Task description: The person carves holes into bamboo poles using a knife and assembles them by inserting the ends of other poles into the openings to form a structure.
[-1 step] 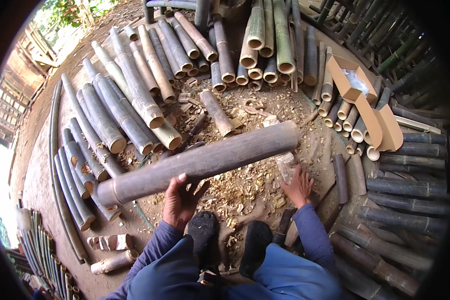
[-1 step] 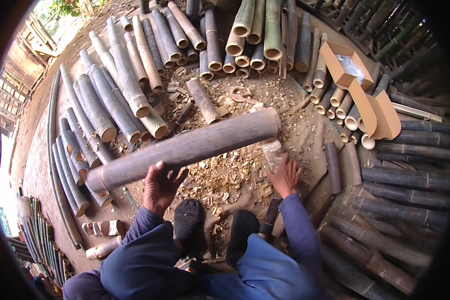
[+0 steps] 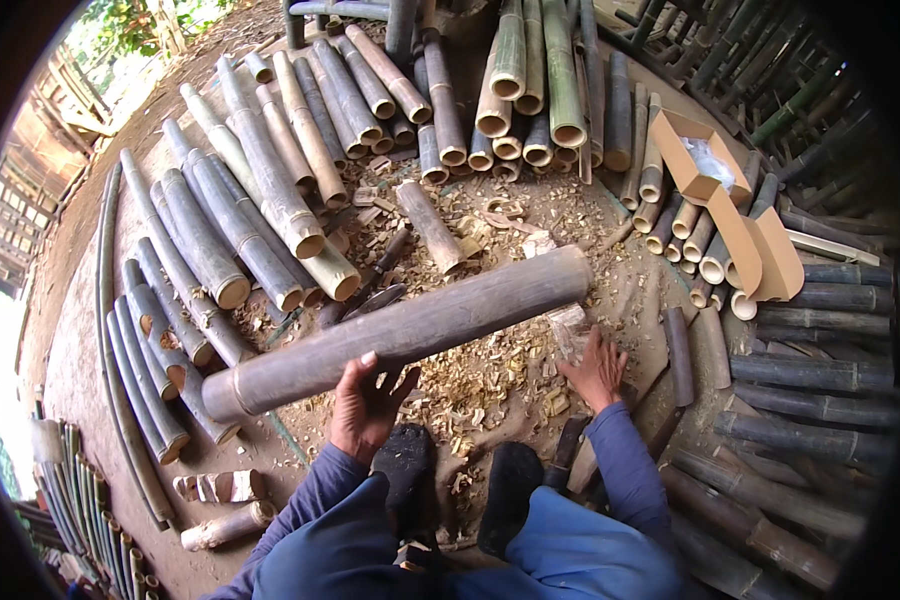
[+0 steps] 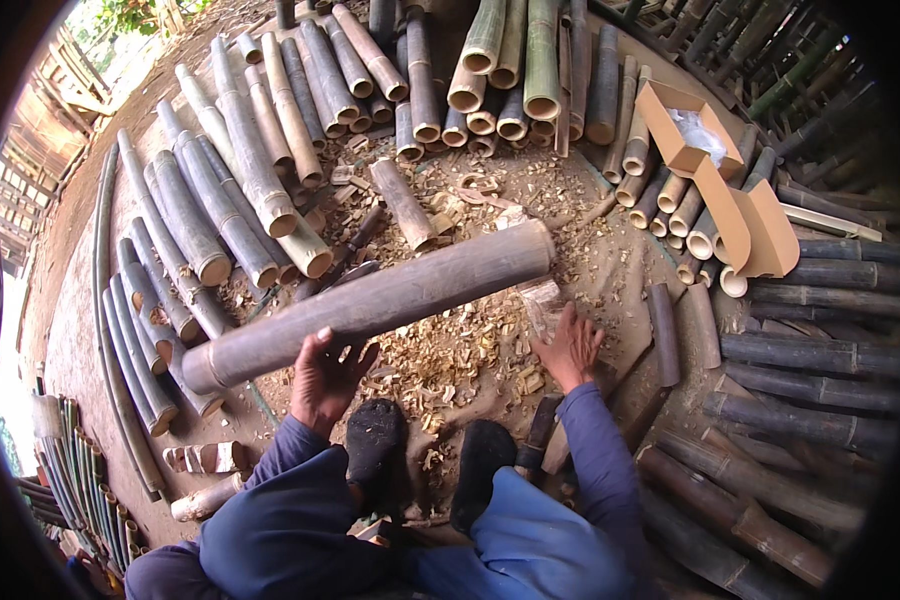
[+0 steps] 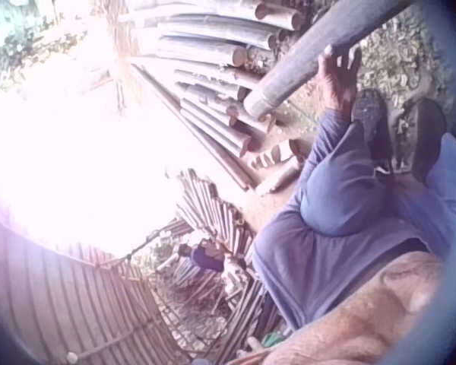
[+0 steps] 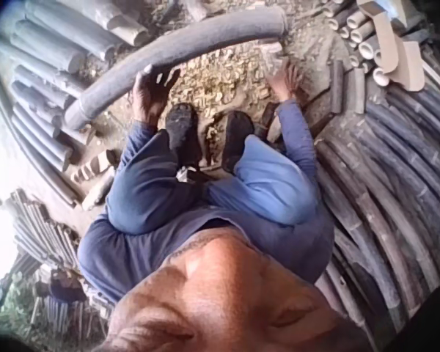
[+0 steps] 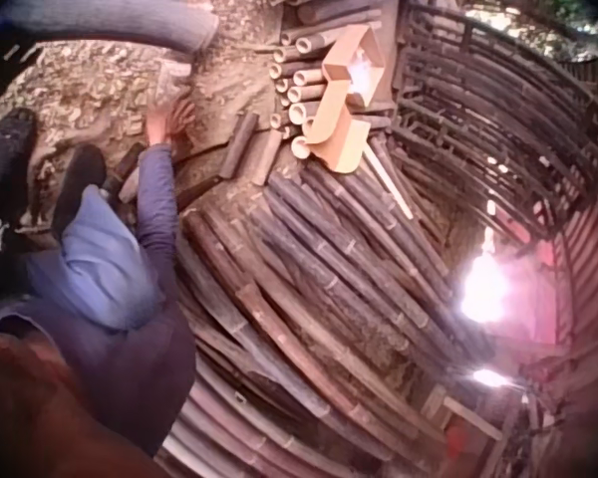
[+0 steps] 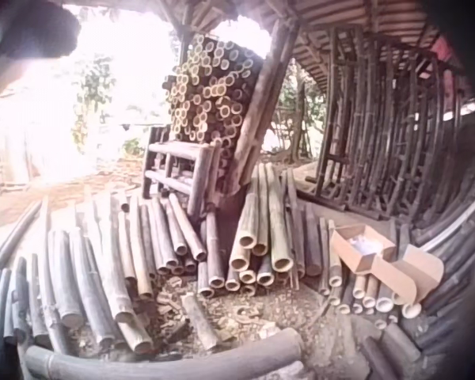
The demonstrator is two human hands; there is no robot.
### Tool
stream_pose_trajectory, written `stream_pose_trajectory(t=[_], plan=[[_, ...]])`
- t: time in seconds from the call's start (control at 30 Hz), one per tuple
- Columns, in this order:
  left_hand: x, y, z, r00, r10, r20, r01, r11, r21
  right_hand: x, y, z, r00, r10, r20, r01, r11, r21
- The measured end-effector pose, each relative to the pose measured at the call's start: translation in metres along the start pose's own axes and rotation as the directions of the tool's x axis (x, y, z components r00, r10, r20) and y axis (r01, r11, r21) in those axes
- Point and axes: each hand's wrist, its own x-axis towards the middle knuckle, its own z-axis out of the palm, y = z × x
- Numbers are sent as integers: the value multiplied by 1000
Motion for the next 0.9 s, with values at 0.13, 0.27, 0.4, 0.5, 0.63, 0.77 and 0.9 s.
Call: stream_pose_trajectory(t=[0.13,0.27,0.4,0.5,0.63,0.77,0.9], plan=[[22,-30,-34,989,-48,-138,38,997,-73,27,21,-18,999,34,-34,-32,998,60],[8,-46,-36,918,-355,-176,364,931,20,32,55,-55,985,151,-87,-147,988,51],[-9,-31,-36,893,-442,81,321,753,575,21,68,-68,919,316,-235,-328,944,-15],[2,6,-12,928,-101,358,-296,385,874,-23,70,-68,926,232,-299,-230,972,43],[24,68,-25,861,119,495,-361,-543,758,-97,4,-49,969,62,240,-45,996,-74],[22,64,-57,866,21,499,-344,-699,627,-149,0,12,909,-124,398,137,991,-3],[18,46,-59,928,116,354,-173,-708,685,-166,1,22,913,-70,401,57,997,44]])
